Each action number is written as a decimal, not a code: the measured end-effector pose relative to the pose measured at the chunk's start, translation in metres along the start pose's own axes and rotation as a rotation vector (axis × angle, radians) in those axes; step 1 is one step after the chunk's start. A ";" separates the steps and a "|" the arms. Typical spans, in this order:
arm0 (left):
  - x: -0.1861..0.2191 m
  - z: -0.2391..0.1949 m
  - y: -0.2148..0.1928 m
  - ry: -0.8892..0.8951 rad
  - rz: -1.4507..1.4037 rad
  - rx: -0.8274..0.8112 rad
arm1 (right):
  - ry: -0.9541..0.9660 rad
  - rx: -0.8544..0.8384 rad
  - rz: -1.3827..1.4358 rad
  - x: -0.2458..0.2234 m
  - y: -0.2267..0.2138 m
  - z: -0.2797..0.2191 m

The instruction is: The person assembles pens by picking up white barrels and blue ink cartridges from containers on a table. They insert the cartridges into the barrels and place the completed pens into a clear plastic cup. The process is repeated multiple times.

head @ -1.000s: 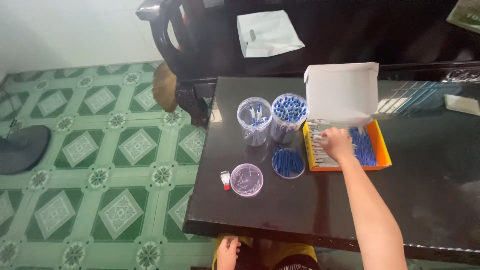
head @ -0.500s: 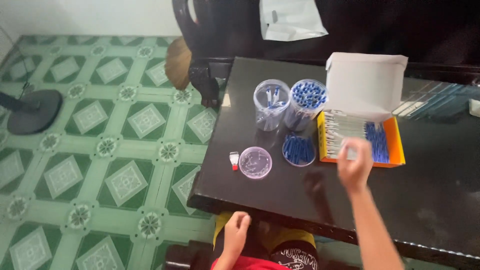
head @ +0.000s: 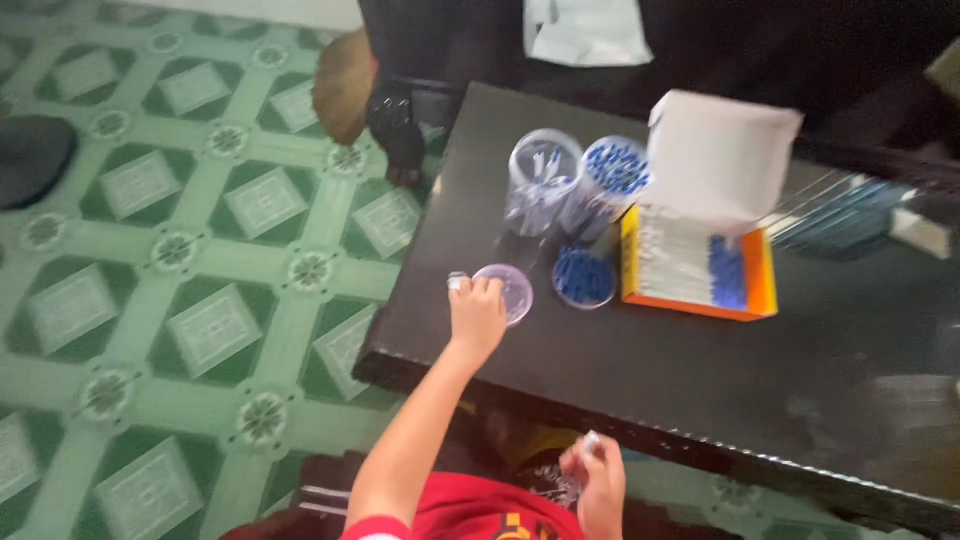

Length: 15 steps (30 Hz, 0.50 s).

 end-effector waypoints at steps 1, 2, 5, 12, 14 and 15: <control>-0.003 0.011 0.009 0.006 -0.009 0.006 | -0.009 0.008 -0.001 -0.003 -0.013 0.000; -0.006 0.021 0.020 -0.047 0.083 -0.199 | 0.001 0.046 0.075 -0.006 -0.026 -0.001; -0.009 0.037 0.030 -0.096 0.190 -0.417 | -0.052 0.087 0.201 -0.005 -0.052 0.009; -0.002 0.046 0.019 -0.082 0.113 -0.536 | 0.088 0.142 0.040 -0.038 -0.018 -0.024; -0.009 0.048 0.024 -0.105 0.000 -0.552 | 0.084 0.138 -0.042 -0.036 -0.009 -0.033; -0.013 0.051 0.026 -0.137 -0.114 -0.570 | 0.083 0.131 -0.133 -0.036 -0.004 -0.037</control>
Point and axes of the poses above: each hand's wrist, its own z-axis towards the middle knuckle, its own y-axis out of the palm, x = y × z, the point moved 1 cm from there along z, towards the middle knuckle, and after that the axes turned 15 degrees about y, right-handed, at the moved point
